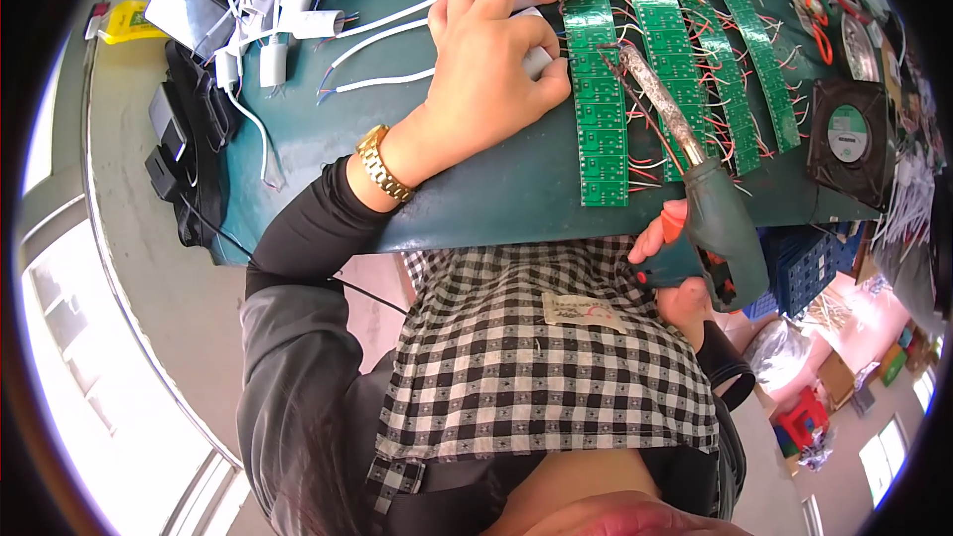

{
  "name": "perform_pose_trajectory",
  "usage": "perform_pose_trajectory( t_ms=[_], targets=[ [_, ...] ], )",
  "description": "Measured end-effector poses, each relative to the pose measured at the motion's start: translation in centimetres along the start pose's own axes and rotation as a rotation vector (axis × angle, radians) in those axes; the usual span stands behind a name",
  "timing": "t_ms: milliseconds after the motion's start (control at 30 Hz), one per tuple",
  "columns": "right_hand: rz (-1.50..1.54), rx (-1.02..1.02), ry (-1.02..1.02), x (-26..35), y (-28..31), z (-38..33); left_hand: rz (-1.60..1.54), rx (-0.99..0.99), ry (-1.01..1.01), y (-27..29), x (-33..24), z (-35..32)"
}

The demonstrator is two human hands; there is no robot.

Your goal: The person aligns wire connectors onto green circuit boards and solders them with a handheld soldering tool.

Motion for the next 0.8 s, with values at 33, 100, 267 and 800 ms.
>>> perform_pose_trajectory(
  t_ms=[33,100,267,800],
  targets=[
    [0.011,-0.002,-0.022,0.1,-0.1,-0.2,-0.015,-0.007,0.002,0.0,0.0,0.0],
    [0.021,-0.004,-0.048,0.0,0.0,-0.4,0.009,0.019,-0.007,0.3,-0.1,0.1],
    [-0.031,0.0,-0.15,0.3,-0.8,-0.4,0.046,-0.018,-0.022,0.3,0.0,0.3],
    [-0.356,0.036,-0.074,-0.8,0.6,-1.1,-0.051,-0.107,-0.166,0.9,-0.5,0.7]
  ],
)
Point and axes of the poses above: each hand's wrist, its own z-axis towards the middle knuckle, its own y-axis out of the back of the hand, x = y × z, the point moved 2 cm from there along z, towards the middle knuckle, and after that the axes turned 5 degrees about -y, right-handed, at the moved point
